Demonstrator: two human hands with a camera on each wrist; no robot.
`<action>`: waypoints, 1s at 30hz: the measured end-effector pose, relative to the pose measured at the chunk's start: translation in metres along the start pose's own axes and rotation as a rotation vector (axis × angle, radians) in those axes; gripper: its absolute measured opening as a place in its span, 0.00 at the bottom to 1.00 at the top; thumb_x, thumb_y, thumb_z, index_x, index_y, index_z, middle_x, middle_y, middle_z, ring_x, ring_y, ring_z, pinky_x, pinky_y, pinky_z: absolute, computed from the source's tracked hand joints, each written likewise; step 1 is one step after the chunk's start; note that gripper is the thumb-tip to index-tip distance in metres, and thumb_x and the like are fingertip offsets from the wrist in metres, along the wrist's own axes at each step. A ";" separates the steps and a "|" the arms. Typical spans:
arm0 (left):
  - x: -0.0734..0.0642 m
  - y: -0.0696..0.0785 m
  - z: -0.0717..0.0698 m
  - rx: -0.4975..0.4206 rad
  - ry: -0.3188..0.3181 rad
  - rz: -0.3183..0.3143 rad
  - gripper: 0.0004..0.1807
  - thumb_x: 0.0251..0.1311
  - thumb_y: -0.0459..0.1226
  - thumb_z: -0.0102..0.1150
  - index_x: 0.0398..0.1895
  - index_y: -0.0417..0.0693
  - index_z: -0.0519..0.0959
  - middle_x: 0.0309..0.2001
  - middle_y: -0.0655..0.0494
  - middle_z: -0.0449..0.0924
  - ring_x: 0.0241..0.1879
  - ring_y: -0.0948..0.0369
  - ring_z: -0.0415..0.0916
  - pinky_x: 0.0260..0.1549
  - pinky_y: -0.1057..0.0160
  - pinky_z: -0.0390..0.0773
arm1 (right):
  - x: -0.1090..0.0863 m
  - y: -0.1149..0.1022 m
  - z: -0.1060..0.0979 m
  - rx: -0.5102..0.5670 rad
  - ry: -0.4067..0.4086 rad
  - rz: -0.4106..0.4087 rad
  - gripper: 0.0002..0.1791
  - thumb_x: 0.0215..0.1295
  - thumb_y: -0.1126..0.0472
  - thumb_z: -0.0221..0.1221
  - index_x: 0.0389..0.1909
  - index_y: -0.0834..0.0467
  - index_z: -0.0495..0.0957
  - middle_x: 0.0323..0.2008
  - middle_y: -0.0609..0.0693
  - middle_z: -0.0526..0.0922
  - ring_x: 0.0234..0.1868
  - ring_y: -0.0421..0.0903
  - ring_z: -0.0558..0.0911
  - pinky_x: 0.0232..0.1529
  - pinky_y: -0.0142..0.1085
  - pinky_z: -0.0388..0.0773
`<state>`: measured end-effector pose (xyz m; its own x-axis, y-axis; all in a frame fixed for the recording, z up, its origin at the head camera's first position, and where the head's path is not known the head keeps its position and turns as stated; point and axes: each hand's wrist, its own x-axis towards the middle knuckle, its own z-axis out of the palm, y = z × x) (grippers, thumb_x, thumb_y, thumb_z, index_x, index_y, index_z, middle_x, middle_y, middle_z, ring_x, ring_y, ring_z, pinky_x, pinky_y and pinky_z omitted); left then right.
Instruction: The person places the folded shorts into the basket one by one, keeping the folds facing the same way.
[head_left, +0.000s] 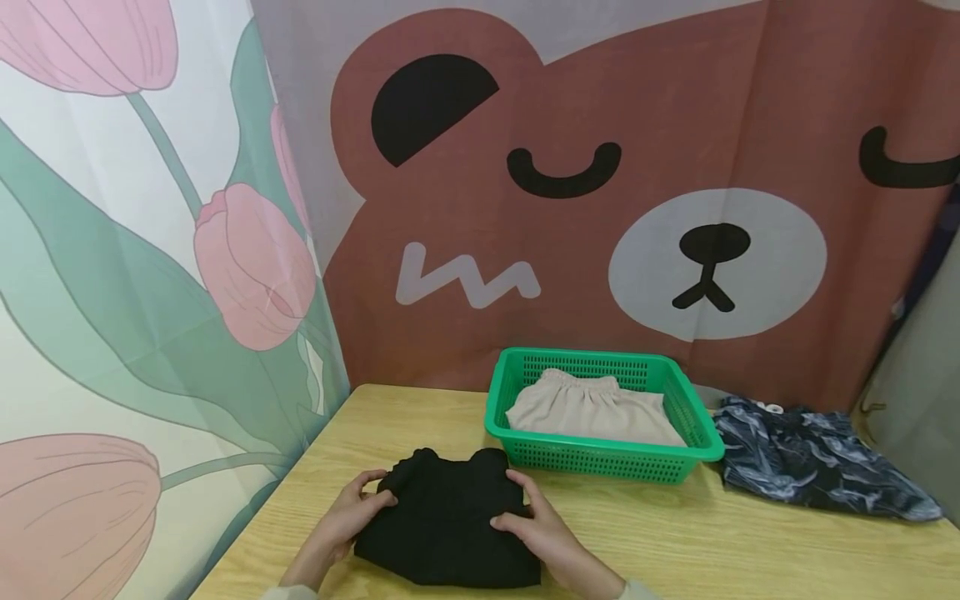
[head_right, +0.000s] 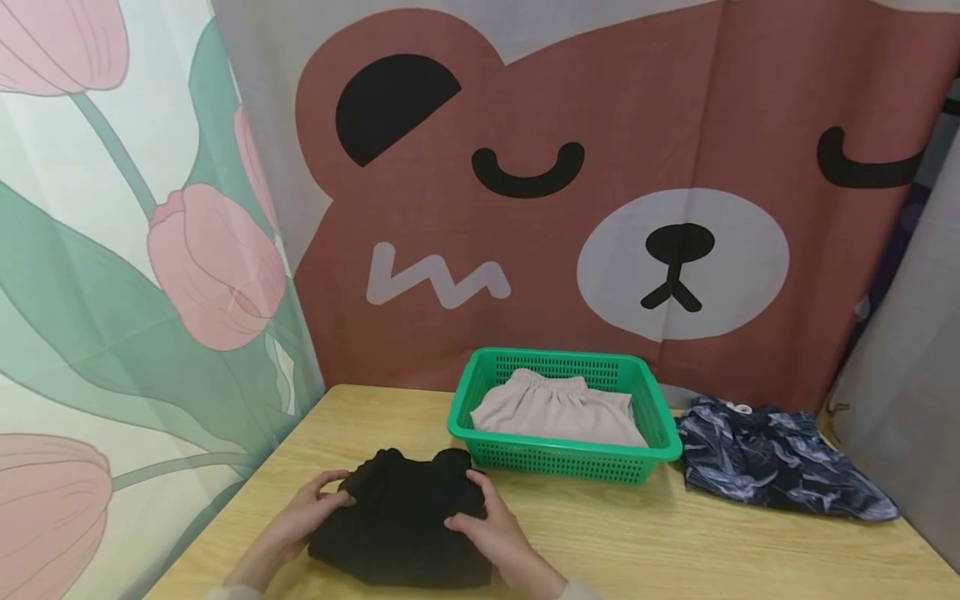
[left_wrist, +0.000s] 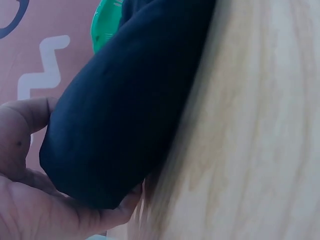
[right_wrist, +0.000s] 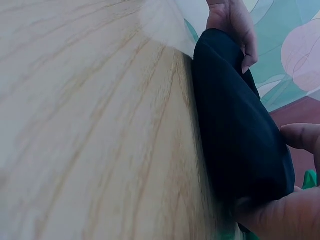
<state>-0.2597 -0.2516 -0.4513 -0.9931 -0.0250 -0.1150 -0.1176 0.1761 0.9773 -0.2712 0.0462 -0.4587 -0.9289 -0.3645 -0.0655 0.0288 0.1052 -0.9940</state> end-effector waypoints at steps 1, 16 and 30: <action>0.000 -0.001 0.000 -0.004 -0.001 0.004 0.34 0.60 0.34 0.55 0.67 0.30 0.57 0.40 0.40 0.75 0.35 0.52 0.79 0.33 0.53 0.79 | 0.000 0.000 0.000 0.006 -0.008 -0.008 0.43 0.60 0.60 0.63 0.73 0.58 0.54 0.54 0.62 0.71 0.50 0.54 0.75 0.49 0.50 0.73; -0.005 -0.004 -0.002 -0.081 -0.121 0.075 0.37 0.61 0.30 0.53 0.73 0.39 0.53 0.53 0.32 0.65 0.44 0.49 0.76 0.38 0.50 0.79 | -0.002 -0.003 -0.003 -0.036 -0.113 -0.072 0.36 0.60 0.65 0.62 0.71 0.53 0.64 0.69 0.65 0.59 0.63 0.63 0.65 0.58 0.59 0.63; -0.012 0.002 0.003 -0.098 -0.196 0.123 0.29 0.60 0.28 0.50 0.67 0.37 0.66 0.62 0.34 0.59 0.53 0.50 0.68 0.45 0.56 0.75 | -0.008 -0.007 -0.008 -0.120 -0.115 -0.183 0.36 0.57 0.70 0.65 0.68 0.60 0.68 0.67 0.64 0.63 0.65 0.64 0.64 0.56 0.53 0.70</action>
<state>-0.2484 -0.2482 -0.4486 -0.9828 0.1840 -0.0167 -0.0039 0.0696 0.9976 -0.2670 0.0559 -0.4502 -0.8665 -0.4894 0.0981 -0.1862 0.1344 -0.9733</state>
